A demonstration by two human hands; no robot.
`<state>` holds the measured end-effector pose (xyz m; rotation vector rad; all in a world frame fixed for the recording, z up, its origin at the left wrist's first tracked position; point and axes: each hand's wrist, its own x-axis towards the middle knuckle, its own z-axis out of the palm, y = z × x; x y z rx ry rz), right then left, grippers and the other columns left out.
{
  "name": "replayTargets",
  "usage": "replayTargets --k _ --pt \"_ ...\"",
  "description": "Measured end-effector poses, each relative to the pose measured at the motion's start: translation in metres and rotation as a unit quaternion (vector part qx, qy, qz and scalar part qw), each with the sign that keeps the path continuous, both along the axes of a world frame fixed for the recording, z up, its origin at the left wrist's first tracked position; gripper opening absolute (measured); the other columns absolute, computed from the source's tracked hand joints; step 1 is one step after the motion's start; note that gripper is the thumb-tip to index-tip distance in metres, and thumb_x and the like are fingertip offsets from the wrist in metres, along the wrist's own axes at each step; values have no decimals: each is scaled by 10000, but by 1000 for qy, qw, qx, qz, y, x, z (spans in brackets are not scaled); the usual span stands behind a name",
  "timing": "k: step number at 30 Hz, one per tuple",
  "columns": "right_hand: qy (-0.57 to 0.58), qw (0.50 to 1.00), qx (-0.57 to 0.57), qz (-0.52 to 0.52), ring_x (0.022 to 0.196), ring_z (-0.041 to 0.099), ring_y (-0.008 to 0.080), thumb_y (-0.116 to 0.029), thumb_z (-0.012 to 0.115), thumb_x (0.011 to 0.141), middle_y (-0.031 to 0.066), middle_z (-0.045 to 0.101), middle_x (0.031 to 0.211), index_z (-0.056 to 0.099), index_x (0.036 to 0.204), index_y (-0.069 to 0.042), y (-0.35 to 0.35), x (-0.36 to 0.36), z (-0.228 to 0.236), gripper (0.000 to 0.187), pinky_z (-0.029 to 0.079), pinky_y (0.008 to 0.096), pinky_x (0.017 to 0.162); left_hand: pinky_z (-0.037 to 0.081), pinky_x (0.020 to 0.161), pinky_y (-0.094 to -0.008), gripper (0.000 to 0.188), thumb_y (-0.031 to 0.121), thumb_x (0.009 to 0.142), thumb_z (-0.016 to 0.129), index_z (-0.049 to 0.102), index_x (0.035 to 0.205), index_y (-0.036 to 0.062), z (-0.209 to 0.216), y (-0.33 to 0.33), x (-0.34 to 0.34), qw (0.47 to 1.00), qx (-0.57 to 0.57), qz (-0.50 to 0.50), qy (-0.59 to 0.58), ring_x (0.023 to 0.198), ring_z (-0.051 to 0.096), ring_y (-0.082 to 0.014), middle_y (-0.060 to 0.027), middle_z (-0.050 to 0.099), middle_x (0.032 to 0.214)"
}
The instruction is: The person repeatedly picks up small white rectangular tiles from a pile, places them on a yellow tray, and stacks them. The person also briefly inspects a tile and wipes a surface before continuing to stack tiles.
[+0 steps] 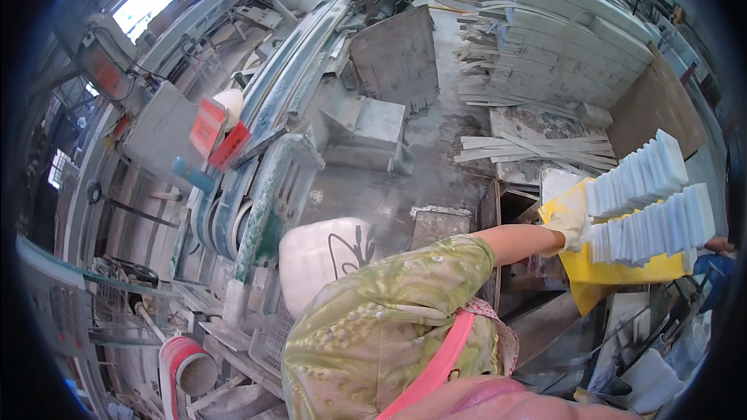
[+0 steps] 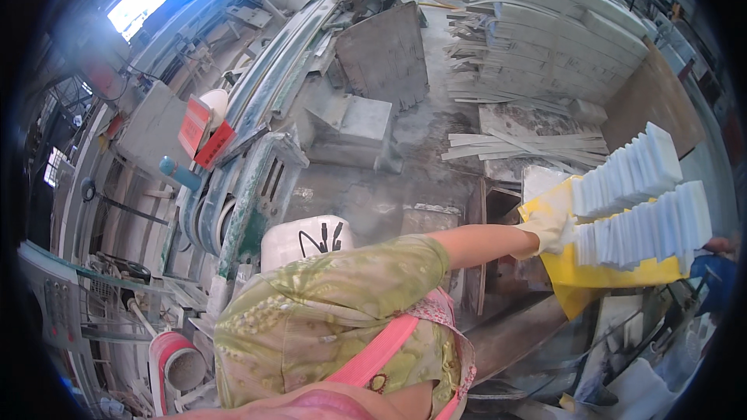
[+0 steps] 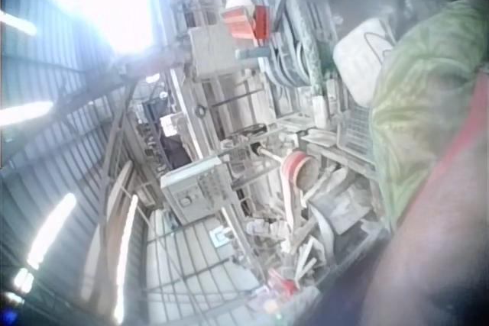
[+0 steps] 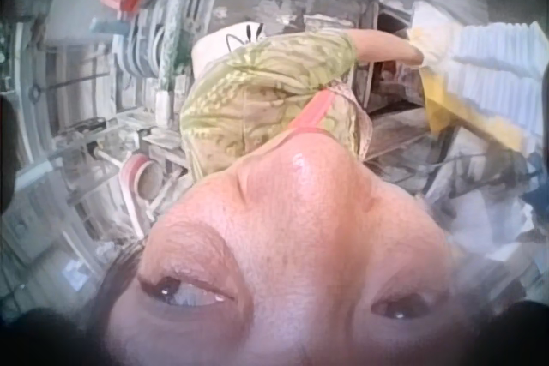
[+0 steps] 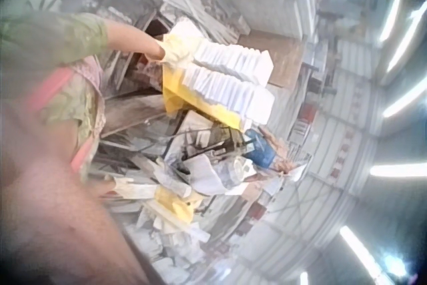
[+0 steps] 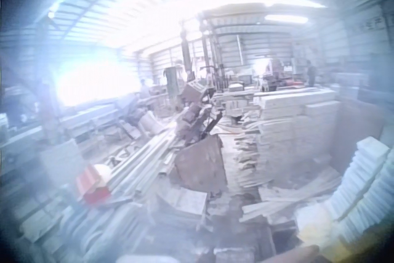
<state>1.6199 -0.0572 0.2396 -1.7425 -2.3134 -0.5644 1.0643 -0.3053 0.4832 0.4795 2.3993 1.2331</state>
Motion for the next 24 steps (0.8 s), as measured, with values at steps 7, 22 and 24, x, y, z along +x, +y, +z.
replayTargets --k 7,22,24 --pt "-24 999 2 -26 1344 486 394 -294 519 1025 249 519 1459 509 1439 -10 3 18 -8 503 379 540 1112 562 874 -448 595 111 690 851 619 1235 62 5 -1 4 1000 6 12 -5 1044 694 -383 -199 708 1065" --pt "-86 994 15 -72 1368 459 410 -311 519 1017 251 498 1478 488 1457 -18 16 45 -14 529 356 582 1121 545 905 -459 537 189 738 786 584 1196 -7 -8 8 -11 999 -31 -21 19 1063 679 -413 -239 688 1100" --pt "-93 993 15 -75 1371 455 412 -313 519 1016 251 495 1480 485 1459 -19 18 47 -15 533 353 587 1123 546 906 -457 532 193 751 773 578 1204 -6 -8 9 -11 999 -37 -19 28 1065 679 -413 -241 685 1106"
